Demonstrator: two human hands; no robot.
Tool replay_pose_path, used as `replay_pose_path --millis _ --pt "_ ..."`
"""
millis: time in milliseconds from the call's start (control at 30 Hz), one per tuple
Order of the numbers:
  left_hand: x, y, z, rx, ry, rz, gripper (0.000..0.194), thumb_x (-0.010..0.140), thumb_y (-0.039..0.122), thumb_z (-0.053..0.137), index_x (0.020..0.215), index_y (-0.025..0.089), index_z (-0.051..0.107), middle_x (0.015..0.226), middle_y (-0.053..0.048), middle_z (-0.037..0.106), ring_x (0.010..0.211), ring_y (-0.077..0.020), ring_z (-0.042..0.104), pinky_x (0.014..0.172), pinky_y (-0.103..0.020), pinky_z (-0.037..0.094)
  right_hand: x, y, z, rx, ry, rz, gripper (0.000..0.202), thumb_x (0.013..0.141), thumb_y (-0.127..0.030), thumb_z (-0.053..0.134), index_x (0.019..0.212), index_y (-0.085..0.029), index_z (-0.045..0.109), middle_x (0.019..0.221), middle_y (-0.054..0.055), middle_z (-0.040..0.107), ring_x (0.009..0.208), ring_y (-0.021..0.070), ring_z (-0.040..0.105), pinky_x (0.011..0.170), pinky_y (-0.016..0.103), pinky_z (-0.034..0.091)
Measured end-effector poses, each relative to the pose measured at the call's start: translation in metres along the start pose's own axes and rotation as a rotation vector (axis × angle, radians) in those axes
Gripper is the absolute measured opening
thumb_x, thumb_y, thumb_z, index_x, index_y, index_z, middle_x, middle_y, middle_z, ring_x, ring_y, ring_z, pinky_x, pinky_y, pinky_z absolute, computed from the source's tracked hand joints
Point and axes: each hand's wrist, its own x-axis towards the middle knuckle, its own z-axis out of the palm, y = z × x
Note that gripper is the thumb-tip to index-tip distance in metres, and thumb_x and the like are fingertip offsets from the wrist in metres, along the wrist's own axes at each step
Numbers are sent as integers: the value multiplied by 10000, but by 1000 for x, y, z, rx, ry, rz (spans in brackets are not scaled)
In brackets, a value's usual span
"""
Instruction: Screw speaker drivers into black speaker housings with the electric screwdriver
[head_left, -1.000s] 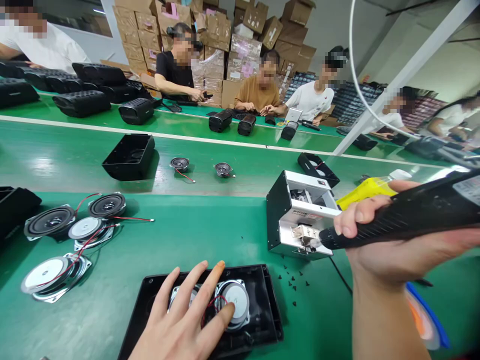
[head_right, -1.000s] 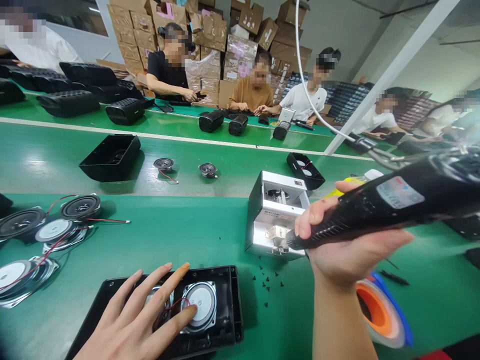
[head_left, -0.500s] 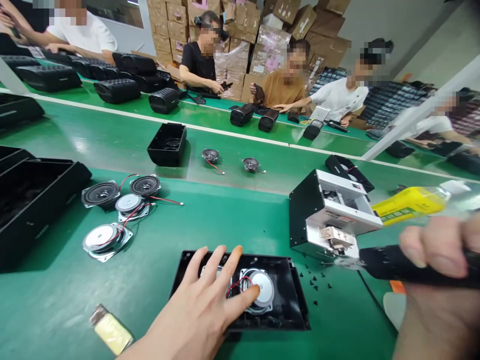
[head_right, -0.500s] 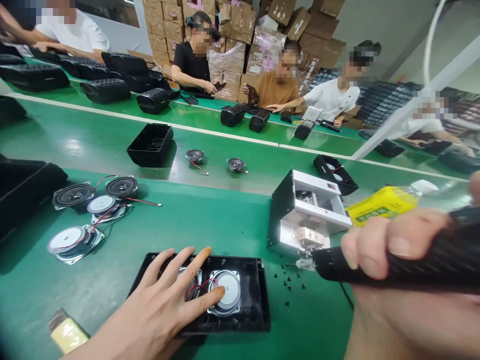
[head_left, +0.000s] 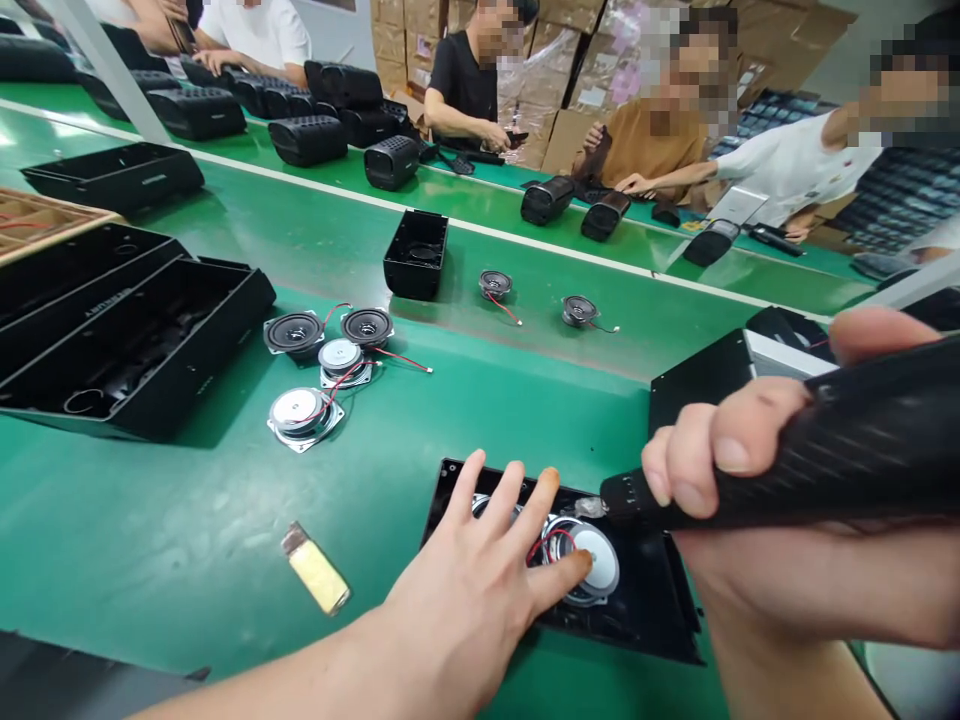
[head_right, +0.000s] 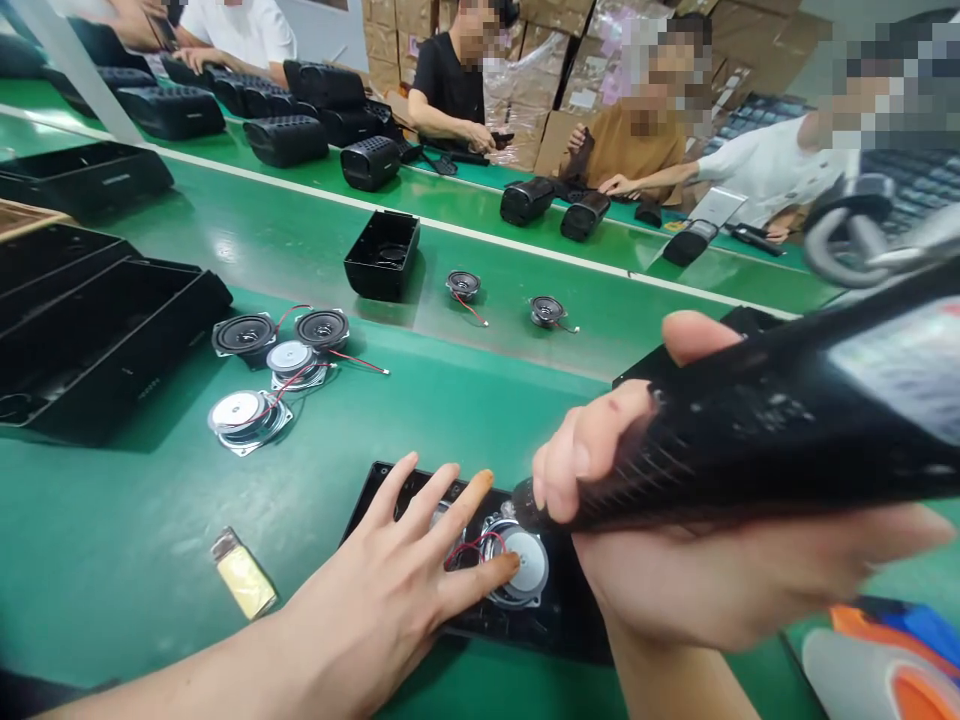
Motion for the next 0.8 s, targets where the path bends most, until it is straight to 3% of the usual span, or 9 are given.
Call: replay_pose_path --millis 133,333,800 --pt "1 -1 0 -18 -11 16 759 868 362 762 1557 293 451 1690 -285 285 1516 -539 344 1141 -826 273 3 8 2 79 -54 -4 499 875 -719 739 1177 -321 731 685 -25 545 445 149 453 415 305 425" --pt "-1 -2 -3 -34 -28 22 761 872 397 740 1569 299 451 1688 -275 282 1525 -519 327 1151 -811 273 12 30 -12 99 -292 -54 635 875 -851 613 1270 -368 727 672 -6 600 403 179 500 389 331 465" --pt "-1 -1 -1 -21 49 9 623 931 411 657 1527 323 500 1656 -260 321 1471 -484 408 1151 -777 305 6 32 -12 93 -255 9 610 920 -837 564 1268 -358 706 702 -12 574 455 167 509 435 333 472"
